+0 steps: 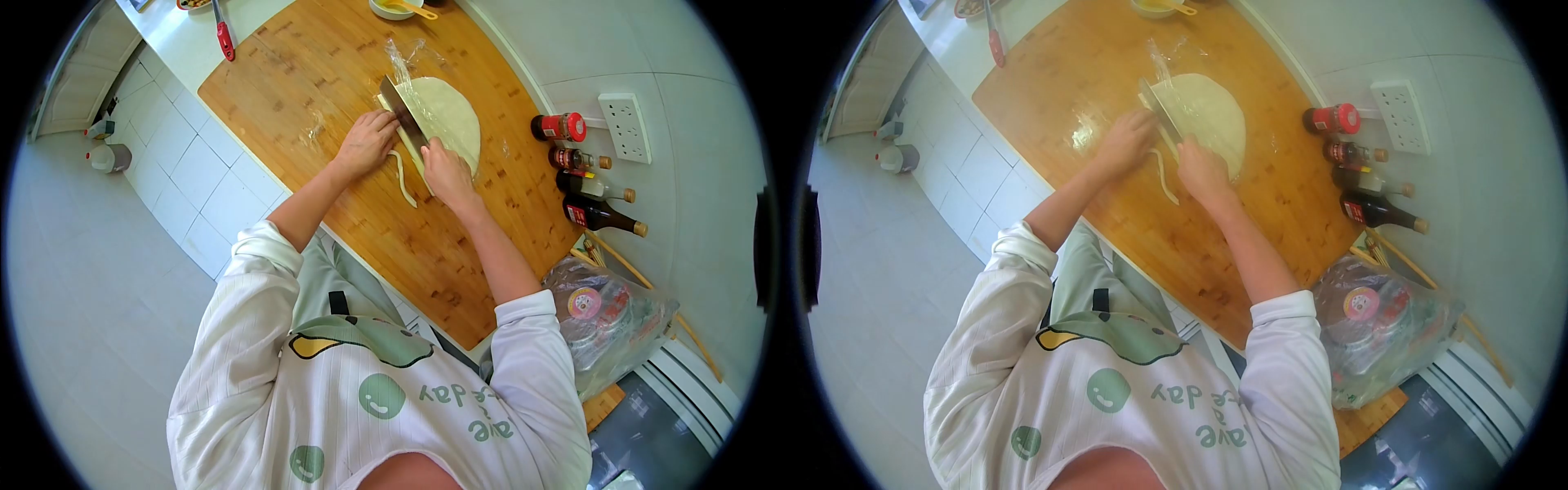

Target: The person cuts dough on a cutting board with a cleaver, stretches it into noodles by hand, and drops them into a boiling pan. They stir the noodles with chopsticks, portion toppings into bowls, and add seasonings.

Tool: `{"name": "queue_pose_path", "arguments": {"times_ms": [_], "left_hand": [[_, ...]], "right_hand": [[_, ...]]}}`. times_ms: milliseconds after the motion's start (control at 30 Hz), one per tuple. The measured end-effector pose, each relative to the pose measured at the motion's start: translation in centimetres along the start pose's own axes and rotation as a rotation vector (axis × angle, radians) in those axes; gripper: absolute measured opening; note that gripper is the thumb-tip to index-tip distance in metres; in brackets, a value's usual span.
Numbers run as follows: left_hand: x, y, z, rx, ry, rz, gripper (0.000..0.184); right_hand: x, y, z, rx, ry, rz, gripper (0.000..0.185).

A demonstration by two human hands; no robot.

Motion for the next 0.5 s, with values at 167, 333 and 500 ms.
{"name": "queue_pose_path", "arguments": {"times_ms": [167, 333, 500], "left_hand": [[0.19, -0.57, -0.02, 0.035, -0.019, -0.005, 0.033], [0.20, -0.64, 0.03, 0.039, -0.014, -0.031, 0.032], [0.10, -0.42, 0.07, 0.030, -0.019, -0.033, 0.031]], "right_hand": [[0.13, -0.02, 0.05, 0.015, -0.016, -0.001, 0.022], [-0.18, -0.44, 0.12, 0.036, -0.038, -0.020, 0.022], [-0.28, -0.92, 0.39, 0.053, -0.050, -0.008, 0.022]]}}
Point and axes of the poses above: each hand's wrist, its own z-axis towards the middle knuckle, its own y-axis out of the back of the hand, x = y × z, the point moved 10 cm from there along z, towards the middle knuckle, and after that the axes turned 1 degree about -x, right-handed, at the moved point
